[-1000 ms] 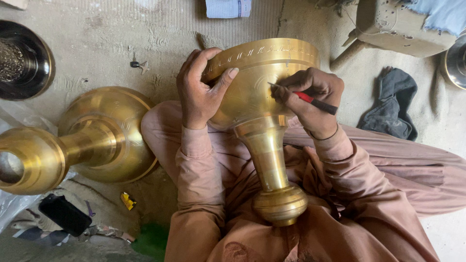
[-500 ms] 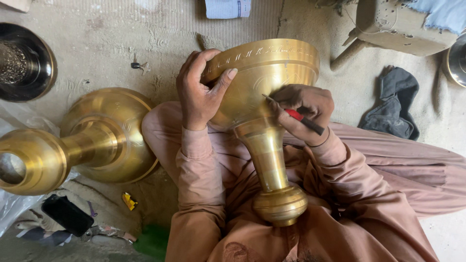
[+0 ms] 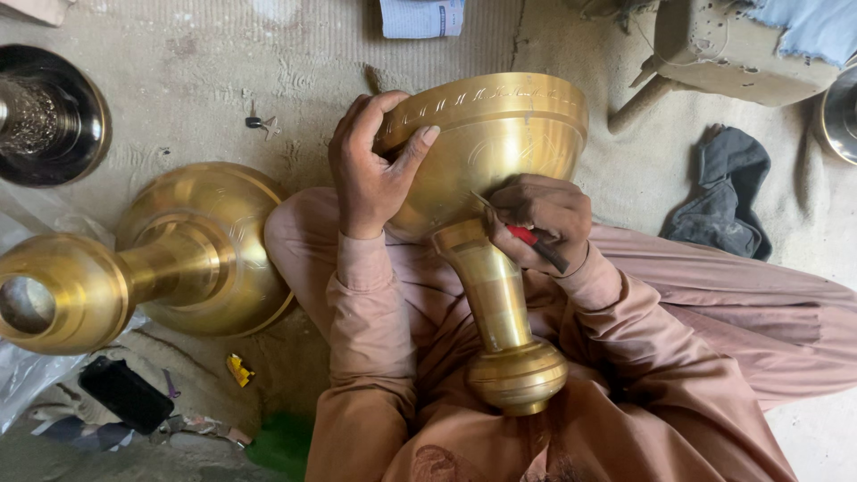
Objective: The person sits on the workshop floor with a large brass lamp base held on their lap and engraves decorative patterns into its surface using a small hand scriber, repositioning the lamp and working on different areas of the bowl and stem.
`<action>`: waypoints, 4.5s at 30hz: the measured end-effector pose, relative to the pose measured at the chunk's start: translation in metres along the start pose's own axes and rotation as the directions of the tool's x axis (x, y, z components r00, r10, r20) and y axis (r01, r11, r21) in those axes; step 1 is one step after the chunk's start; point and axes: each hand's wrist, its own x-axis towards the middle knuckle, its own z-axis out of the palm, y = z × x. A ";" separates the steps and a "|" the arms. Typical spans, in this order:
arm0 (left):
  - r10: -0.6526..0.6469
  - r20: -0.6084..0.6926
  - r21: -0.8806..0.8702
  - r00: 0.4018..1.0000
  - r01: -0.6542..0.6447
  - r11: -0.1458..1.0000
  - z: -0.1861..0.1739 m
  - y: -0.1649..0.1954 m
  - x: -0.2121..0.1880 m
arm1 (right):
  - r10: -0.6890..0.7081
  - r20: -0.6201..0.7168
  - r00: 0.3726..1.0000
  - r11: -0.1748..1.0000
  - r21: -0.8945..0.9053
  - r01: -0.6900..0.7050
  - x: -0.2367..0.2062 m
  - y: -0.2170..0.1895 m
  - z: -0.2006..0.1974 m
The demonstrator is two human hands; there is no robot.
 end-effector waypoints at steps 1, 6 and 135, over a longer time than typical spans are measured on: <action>-0.004 0.001 -0.003 1.000 0.004 1.000 0.000 0.000 0.000 | -0.004 0.016 1.000 1.000 -0.002 0.004 -0.002 0.000 0.001; -0.015 0.002 -0.022 1.000 0.015 1.000 0.000 0.000 0.001 | -0.044 0.029 0.999 0.999 -0.030 0.044 -0.014 0.009 0.003; 0.000 0.014 -0.064 1.000 0.001 0.998 -0.006 0.000 0.001 | 0.158 0.183 0.970 0.987 -0.058 -0.150 -0.001 0.005 -0.065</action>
